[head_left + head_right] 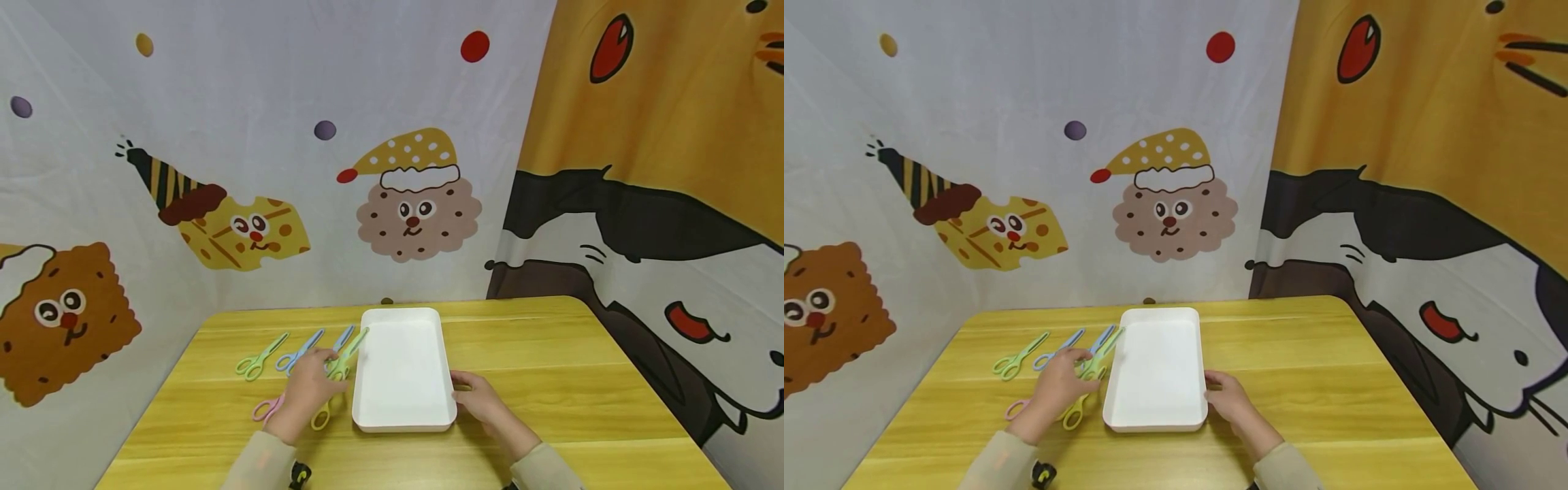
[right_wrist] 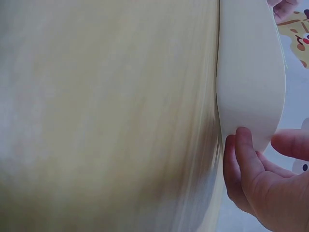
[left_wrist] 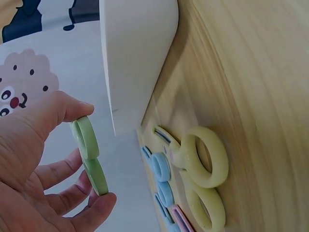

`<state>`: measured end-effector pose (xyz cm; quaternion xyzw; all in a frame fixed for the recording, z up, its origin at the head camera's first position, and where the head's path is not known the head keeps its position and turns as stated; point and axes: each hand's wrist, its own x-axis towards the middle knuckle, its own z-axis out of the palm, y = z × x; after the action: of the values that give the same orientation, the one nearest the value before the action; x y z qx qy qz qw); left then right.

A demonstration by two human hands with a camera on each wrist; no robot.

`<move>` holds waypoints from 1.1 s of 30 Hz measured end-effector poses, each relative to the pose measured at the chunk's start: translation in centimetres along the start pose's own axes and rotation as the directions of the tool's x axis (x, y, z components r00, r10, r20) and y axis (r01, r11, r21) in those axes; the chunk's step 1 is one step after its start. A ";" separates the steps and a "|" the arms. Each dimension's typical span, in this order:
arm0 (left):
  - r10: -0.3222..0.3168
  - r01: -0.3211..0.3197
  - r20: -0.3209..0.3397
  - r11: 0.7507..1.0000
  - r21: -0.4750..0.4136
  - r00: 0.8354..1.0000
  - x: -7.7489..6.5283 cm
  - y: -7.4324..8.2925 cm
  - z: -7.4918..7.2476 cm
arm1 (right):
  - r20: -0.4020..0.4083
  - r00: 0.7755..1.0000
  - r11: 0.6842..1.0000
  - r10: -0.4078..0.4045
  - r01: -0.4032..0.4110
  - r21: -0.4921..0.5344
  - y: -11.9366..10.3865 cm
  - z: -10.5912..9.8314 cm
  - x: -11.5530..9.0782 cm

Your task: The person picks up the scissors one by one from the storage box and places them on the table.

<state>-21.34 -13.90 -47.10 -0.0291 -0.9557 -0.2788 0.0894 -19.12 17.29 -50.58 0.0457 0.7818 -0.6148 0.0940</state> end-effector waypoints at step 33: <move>-0.075 0.074 0.010 0.996 0.053 0.997 -0.5 -4.2 -1.7 | -0.001 1.000 1.000 -0.003 0.003 -0.009 0.0 -0.1 0.0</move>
<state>-21.06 -18.37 -48.01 0.0071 -0.9636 -0.2567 0.0740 -19.10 17.43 -50.55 0.0443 0.7846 -0.6114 0.0928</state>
